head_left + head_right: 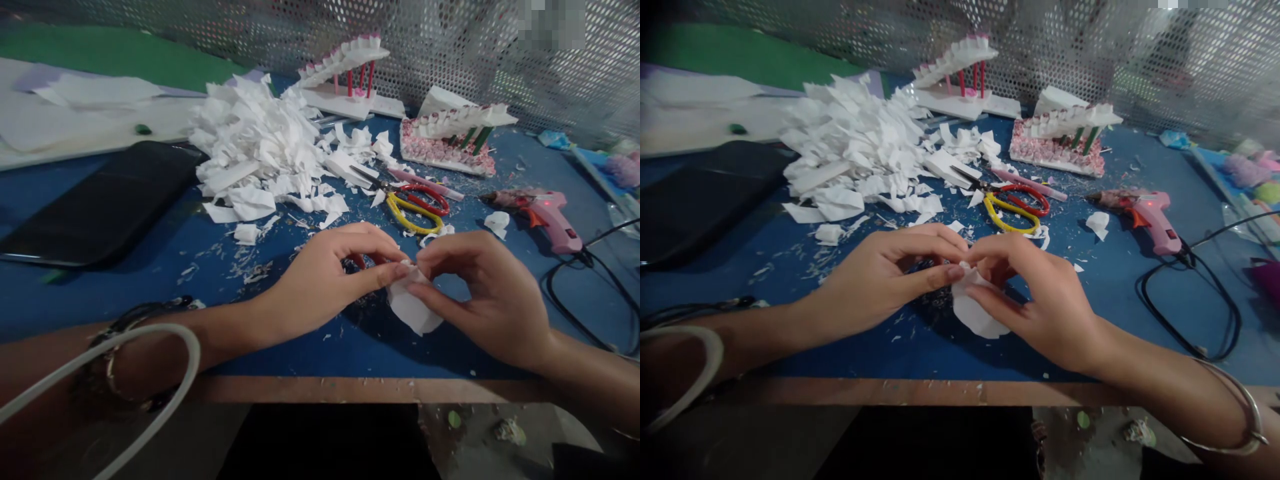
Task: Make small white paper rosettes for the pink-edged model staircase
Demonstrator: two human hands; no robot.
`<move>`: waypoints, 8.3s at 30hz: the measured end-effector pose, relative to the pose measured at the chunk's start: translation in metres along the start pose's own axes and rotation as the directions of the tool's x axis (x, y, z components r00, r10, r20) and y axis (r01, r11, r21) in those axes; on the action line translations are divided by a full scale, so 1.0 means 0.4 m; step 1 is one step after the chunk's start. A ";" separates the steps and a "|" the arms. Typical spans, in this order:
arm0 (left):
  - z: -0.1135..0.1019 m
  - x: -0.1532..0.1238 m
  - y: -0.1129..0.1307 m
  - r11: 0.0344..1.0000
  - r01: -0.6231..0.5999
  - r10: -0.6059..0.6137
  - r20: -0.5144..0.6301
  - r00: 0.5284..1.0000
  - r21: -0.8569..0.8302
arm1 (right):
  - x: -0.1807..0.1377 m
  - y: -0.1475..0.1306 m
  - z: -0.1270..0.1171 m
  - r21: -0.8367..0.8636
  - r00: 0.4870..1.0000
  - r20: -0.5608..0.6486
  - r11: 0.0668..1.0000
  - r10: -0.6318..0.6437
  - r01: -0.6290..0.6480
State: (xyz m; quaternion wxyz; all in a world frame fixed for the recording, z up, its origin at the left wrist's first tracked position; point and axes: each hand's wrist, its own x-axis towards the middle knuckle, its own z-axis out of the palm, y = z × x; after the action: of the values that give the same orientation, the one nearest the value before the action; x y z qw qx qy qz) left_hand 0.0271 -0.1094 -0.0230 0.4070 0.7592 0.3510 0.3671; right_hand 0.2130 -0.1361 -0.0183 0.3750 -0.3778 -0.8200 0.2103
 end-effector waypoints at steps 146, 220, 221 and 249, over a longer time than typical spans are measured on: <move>-0.004 0.004 0.002 0.993 0.028 -0.037 0.075 0.997 0.115 | 0.009 0.005 -0.023 -0.209 0.982 0.079 0.960 -0.171 0.184; 0.007 -0.020 -0.001 0.997 -0.078 0.081 0.091 0.993 -0.028 | 0.015 -0.008 -0.017 -0.017 0.995 0.100 1.000 -0.019 0.021; 0.005 -0.019 -0.002 0.996 -0.082 0.084 0.093 0.992 -0.024 | 0.014 -0.008 -0.017 -0.006 0.995 0.101 1.000 -0.015 0.016; 0.004 -0.014 0.001 0.992 -0.123 0.125 0.059 0.990 -0.038 | -0.003 -0.003 -0.002 0.100 0.999 0.022 0.994 0.045 -0.047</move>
State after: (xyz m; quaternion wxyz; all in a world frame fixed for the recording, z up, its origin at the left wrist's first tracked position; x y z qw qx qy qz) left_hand 0.0255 -0.1148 -0.0249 0.4071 0.7833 0.2841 0.3741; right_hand 0.2135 -0.1379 -0.0176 0.3801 -0.3754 -0.8032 0.2637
